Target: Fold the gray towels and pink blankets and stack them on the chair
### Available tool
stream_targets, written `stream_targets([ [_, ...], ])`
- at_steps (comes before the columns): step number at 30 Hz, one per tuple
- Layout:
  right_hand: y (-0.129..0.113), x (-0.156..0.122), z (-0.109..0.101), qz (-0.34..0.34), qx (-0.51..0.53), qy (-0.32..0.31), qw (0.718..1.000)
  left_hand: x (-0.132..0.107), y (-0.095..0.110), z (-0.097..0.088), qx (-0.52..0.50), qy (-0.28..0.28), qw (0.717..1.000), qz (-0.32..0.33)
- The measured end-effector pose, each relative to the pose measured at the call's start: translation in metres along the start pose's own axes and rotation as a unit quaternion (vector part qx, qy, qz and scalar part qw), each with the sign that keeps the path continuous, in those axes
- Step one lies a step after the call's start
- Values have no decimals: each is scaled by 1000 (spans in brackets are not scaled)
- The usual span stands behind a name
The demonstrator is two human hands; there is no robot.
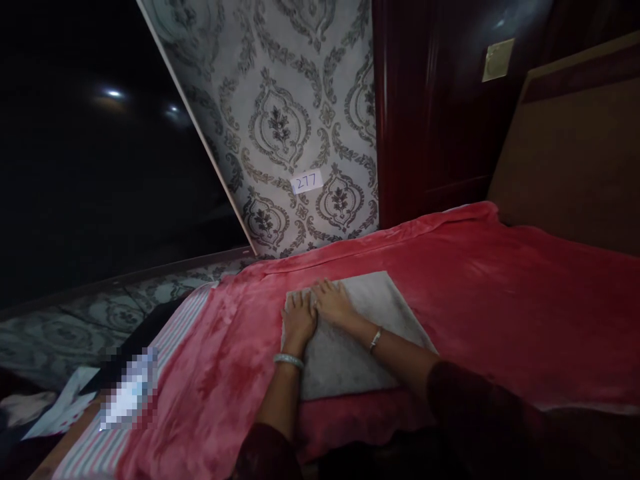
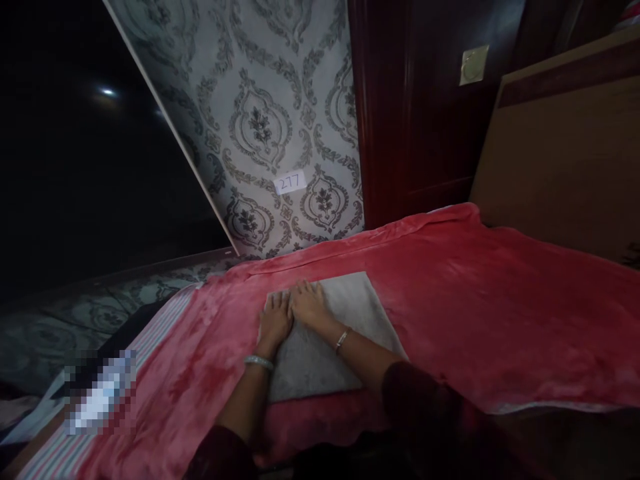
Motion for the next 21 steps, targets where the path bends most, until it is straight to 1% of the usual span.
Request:
stream_targets([
  [2, -5, 4, 12, -2, 1, -7, 1000, -5, 0, 9, 9, -2, 1000, 21],
  [3, -2, 4, 15, -1, -3, -9, 1000, -6, -1, 12, 11, 0, 1000, 26],
  [5, 14, 1, 17, 15, -22, -7, 1000, -7, -2, 15, 9, 5, 999, 32],
  [8, 59, -8, 4, 69, -62, 5, 996, -5, -3, 15, 5, 6, 1000, 26],
  [11, 110, -28, -15, 140, -78, 11, 987, -4, -3, 14, 14, 3, 1000, 27],
  [13, 140, -46, -26, 194, -75, 1, 978, -5, -2, 14, 20, 2, 999, 30],
  [15, 162, -61, -37, 228, -70, -17, 971, -4, -2, 13, 20, 1, 999, 32],
  [17, 171, -71, -47, 243, -75, -31, 967, -2, -1, 10, 12, -9, 999, 31],
  [18, 168, -73, -52, 246, -81, -29, 965, -1, 0, 7, 8, -22, 999, 28],
  [19, 162, -74, -56, 244, -89, -20, 966, -1, 2, 3, 6, -37, 999, 22],
  [20, 149, -73, -58, 229, -96, -7, 969, -2, 4, -1, 6, -51, 999, 17],
  [21, 132, -72, -57, 200, -100, 9, 975, -4, 6, -6, 8, -60, 998, 12],
])
Point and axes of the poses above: each hand's wrist, its own x-axis towards the middle knuckle, its own z-axis out of the palm, y = z × x, the point moved 1 cm from there along x, towards the middle knuckle, and after that the axes turned 7 degrees about y, right-handed, at the moved point
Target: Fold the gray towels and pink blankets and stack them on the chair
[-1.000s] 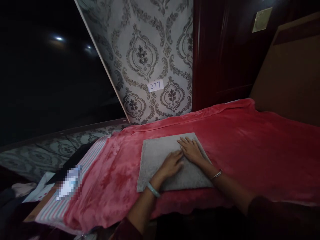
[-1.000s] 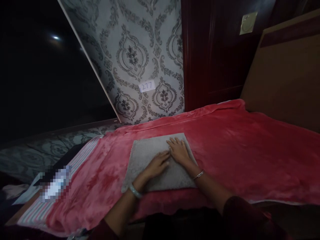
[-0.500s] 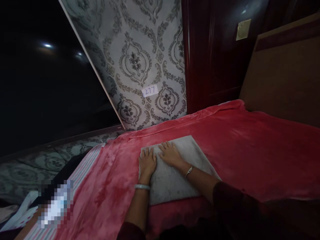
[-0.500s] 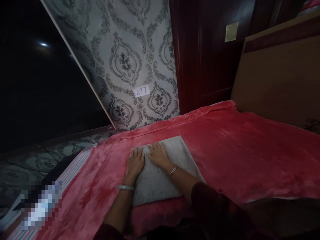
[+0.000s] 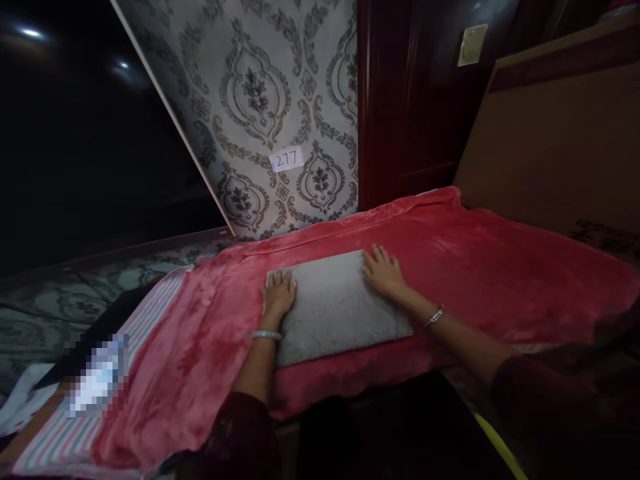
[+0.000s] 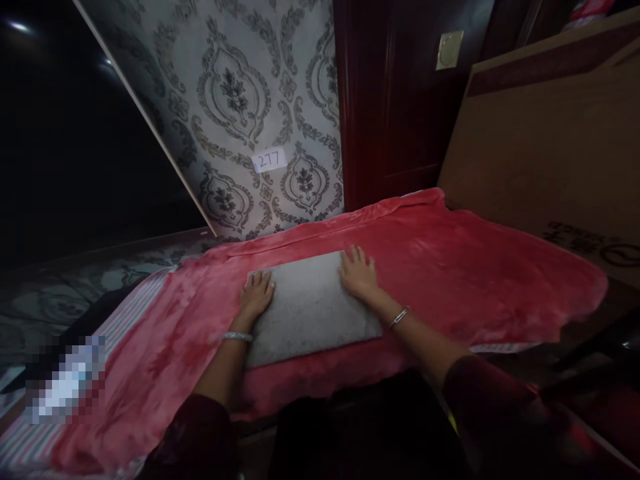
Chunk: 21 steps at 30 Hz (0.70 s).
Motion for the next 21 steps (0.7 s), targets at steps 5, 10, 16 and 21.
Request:
stream_targets([
  [5, -108, -53, 18, -185, 64, -3, 981, -43, 17, -8, 12, 44, 997, 55],
  [10, -134, -90, 42, -241, 72, -16, 968, -86, 18, 12, 31, 15, 998, 61],
  [16, -37, -92, 31, -137, 25, -8, 990, -85, 15, 17, 34, 28, 997, 65],
  [21, 32, -108, 36, -49, 13, 18, 999, -87, 18, 18, 20, 31, 997, 61],
])
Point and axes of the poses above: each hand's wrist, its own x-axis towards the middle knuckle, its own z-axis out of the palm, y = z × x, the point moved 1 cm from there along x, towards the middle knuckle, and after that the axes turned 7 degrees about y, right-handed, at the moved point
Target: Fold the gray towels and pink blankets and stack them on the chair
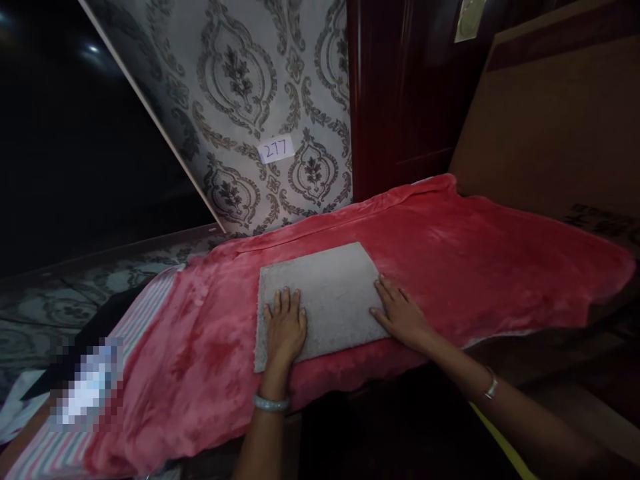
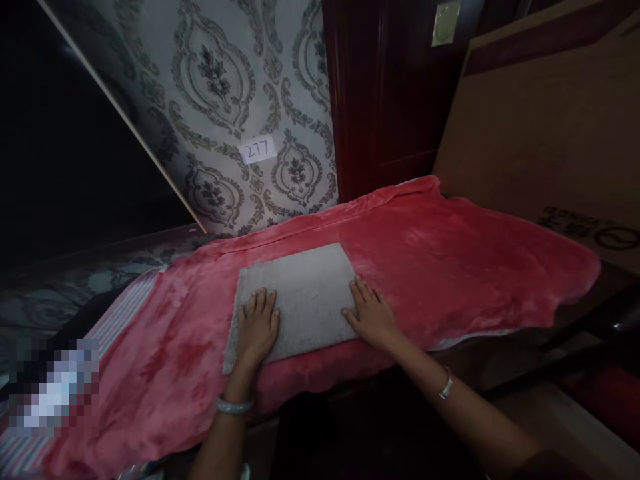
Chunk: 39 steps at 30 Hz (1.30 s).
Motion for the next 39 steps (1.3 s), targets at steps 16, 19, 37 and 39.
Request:
stream_targets([
  [16, -208, 149, 17, -222, 99, -46, 969, 62, -35, -7, -72, -11, 990, -124],
  [19, -212, 153, 36, -236, 102, -51, 965, 57, -33, 9, -38, -9, 993, -113],
  [37, -13, 113, -12, -37, -13, -7, 999, 58, -32, 1, -43, 18, 994, -95],
  [39, -56, 96, -17, -102, 12, 7, 995, 52, -27, -6, -41, 28, 994, -95],
])
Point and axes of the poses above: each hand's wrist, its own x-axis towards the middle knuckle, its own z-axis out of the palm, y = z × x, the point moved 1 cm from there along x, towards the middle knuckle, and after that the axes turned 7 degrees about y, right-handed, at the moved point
